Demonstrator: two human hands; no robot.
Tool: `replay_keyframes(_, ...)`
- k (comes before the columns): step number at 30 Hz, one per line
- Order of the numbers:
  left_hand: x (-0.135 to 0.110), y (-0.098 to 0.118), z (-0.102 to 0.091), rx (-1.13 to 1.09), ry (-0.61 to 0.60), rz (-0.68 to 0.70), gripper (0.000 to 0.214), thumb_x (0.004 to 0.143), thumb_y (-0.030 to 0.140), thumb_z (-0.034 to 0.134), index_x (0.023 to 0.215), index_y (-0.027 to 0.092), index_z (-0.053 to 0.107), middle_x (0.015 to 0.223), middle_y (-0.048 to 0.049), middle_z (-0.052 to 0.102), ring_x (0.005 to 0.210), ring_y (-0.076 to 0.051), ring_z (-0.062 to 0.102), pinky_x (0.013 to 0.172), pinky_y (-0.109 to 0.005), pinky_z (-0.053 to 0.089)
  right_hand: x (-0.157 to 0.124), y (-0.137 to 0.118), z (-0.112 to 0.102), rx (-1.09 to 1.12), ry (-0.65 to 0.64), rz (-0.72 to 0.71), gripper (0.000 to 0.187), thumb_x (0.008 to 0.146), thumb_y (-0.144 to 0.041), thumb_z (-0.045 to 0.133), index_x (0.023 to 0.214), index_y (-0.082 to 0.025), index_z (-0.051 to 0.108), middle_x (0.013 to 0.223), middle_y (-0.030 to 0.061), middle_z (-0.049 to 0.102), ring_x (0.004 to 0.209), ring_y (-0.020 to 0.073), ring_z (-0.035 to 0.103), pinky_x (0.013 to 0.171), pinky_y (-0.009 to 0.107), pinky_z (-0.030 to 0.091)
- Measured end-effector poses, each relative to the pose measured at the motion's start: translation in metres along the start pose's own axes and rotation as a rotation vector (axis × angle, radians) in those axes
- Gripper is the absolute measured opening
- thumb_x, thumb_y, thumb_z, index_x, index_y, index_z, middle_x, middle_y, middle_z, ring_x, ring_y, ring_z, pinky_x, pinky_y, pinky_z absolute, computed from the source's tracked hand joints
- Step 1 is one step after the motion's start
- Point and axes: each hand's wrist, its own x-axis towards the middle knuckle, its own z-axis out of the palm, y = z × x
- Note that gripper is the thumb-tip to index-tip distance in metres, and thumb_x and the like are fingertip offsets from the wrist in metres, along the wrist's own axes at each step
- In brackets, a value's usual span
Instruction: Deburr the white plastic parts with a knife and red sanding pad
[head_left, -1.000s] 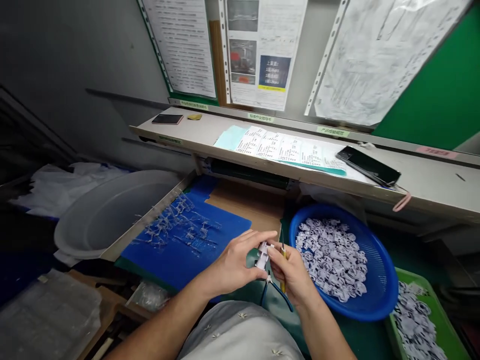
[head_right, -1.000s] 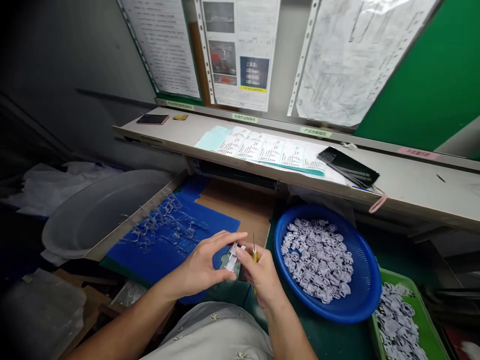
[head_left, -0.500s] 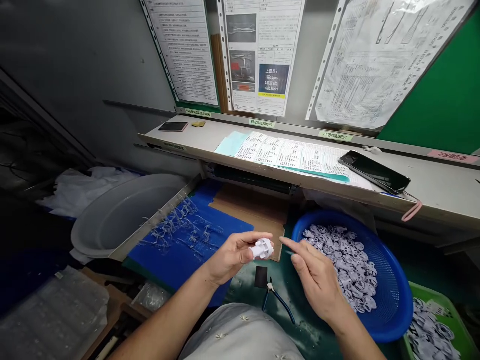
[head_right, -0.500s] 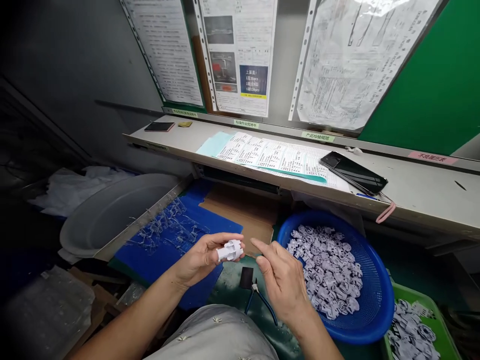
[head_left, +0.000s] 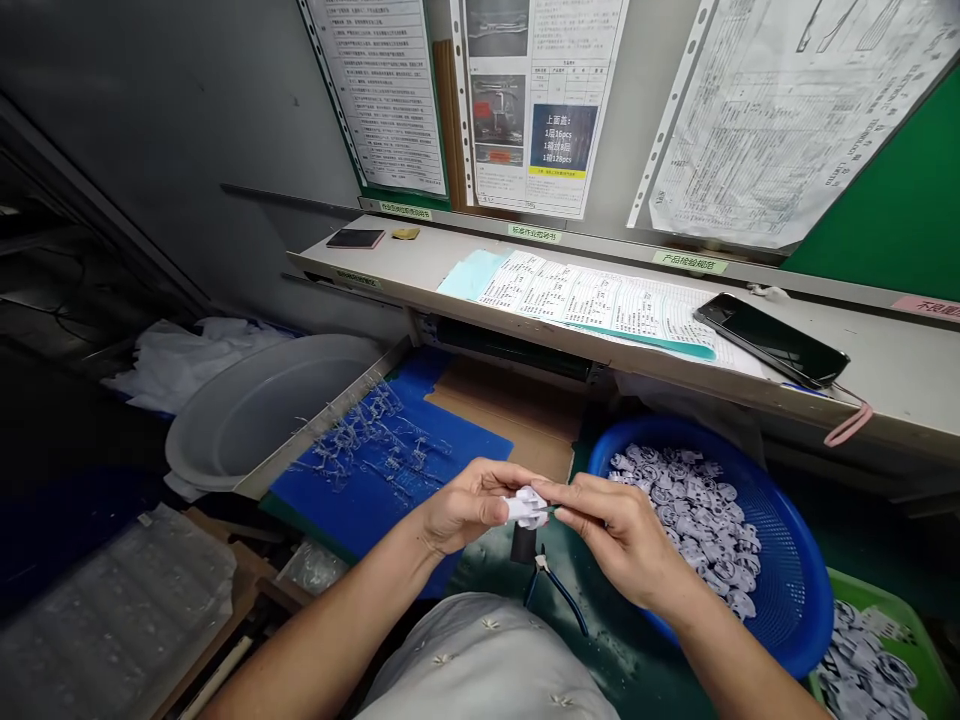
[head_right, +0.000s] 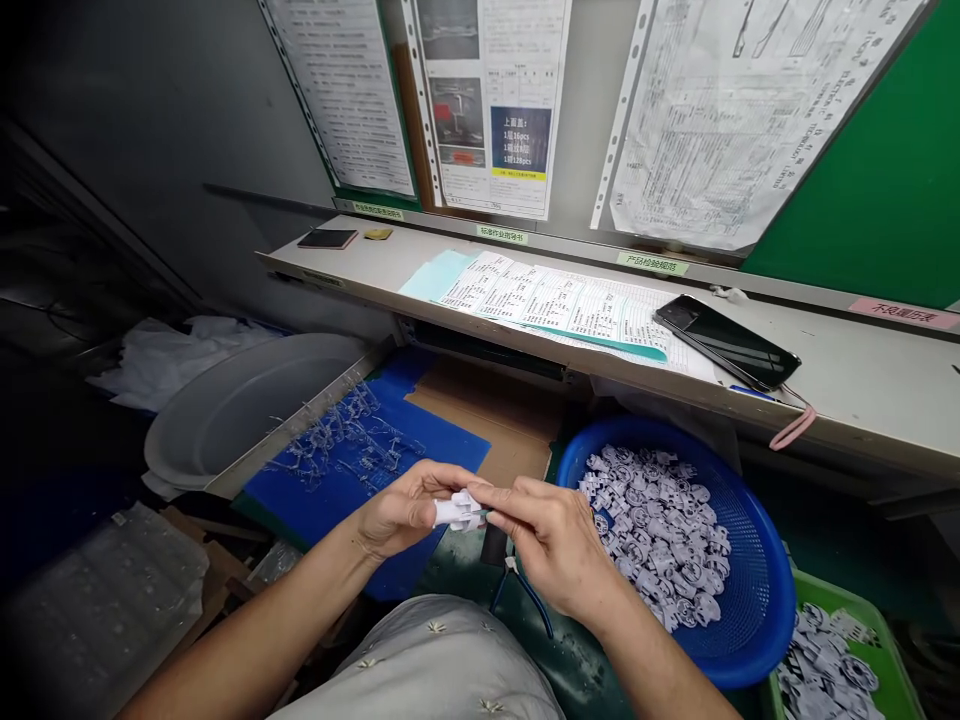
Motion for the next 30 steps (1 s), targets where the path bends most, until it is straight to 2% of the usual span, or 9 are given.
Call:
replay_keyframes(3,0.003,-0.001,0.001,-0.006,-0.005,-0.02,0.06,0.058,0.039,0.09,0.108,0.009,0.075,0.092,-0.0129,0.075,0.083,-0.024,0.068,0.078,-0.03,0.049,-0.001,-0.002,0.003,-0.001,0.074,-0.019,0.032,0.101,-0.031,0.045,0.125,-0.033,0.065,0.072,-0.0008,0.056,0.066,0.0121,0.053,0.062,0.027,0.037)
replay_keyframes(5,0.005,0.001,0.001,0.019,0.004,-0.004,0.061,0.058,0.04,0.09,0.109,0.011,0.075,0.095,-0.0117,0.074,0.086,-0.023,0.068,0.081,-0.031,0.049,-0.002,-0.003,0.0,-0.007,0.071,-0.017,0.033,0.101,-0.032,0.045,0.129,-0.034,0.061,0.078,-0.0001,0.059,0.07,0.0128,0.055,0.065,0.027,0.039)
replay_keyframes(8,0.009,0.01,0.0,0.157,0.043,0.03,0.075,0.05,0.037,0.095,0.118,0.016,0.07,0.104,-0.0107,0.073,0.099,-0.025,0.066,0.088,-0.032,0.048,-0.003,-0.002,-0.01,-0.017,0.062,0.029,0.035,0.1,-0.037,0.047,0.135,-0.032,0.054,0.089,0.0009,0.061,0.079,0.0143,0.057,0.07,0.027,0.043)
replay_keyframes(11,0.011,0.021,-0.003,0.344,0.054,-0.004,0.08,0.041,0.034,0.098,0.114,0.017,0.07,0.106,-0.0112,0.072,0.103,-0.028,0.066,0.091,-0.037,0.049,-0.005,0.004,-0.021,-0.079,0.13,0.065,0.032,0.102,-0.038,0.042,0.13,-0.028,0.055,0.095,0.0029,0.061,0.082,0.0152,0.058,0.072,0.027,0.044)
replay_keyframes(15,0.016,0.033,-0.005,0.556,-0.008,-0.04,0.074,0.04,0.032,0.098,0.109,0.016,0.073,0.107,-0.0108,0.073,0.103,-0.028,0.066,0.095,-0.039,0.049,-0.004,0.002,-0.025,-0.39,0.049,-0.026,0.031,0.104,-0.038,0.036,0.122,-0.027,0.059,0.087,0.0028,0.061,0.077,0.0163,0.056,0.064,0.027,0.037)
replay_keyframes(19,0.023,0.041,-0.001,0.674,-0.098,-0.025,0.073,0.044,0.035,0.096,0.112,0.017,0.073,0.107,-0.0104,0.075,0.102,-0.029,0.067,0.096,-0.04,0.05,0.005,-0.008,-0.022,-0.641,0.05,-0.173,0.04,0.1,-0.051,0.039,0.092,-0.02,0.062,0.073,0.0014,0.056,0.064,0.0147,0.05,0.057,0.03,0.025)
replay_keyframes(23,0.027,0.046,0.003,0.693,-0.148,0.001,0.067,0.047,0.035,0.095,0.108,0.017,0.075,0.103,-0.0091,0.075,0.096,-0.027,0.069,0.091,-0.038,0.053,0.015,-0.009,-0.022,-0.797,0.095,-0.285,0.056,0.092,-0.069,0.042,0.076,-0.018,0.057,0.065,0.0011,0.054,0.056,0.0133,0.044,0.055,0.032,0.017)
replay_keyframes(30,0.023,0.036,0.007,0.576,-0.028,0.041,0.068,0.046,0.038,0.095,0.108,0.015,0.076,0.105,-0.013,0.074,0.096,-0.03,0.069,0.087,-0.041,0.057,0.014,-0.001,-0.017,-0.777,0.205,-0.307,0.055,0.092,-0.067,0.044,0.068,-0.019,0.056,0.059,-0.0002,0.052,0.054,0.0118,0.04,0.057,0.031,0.017)
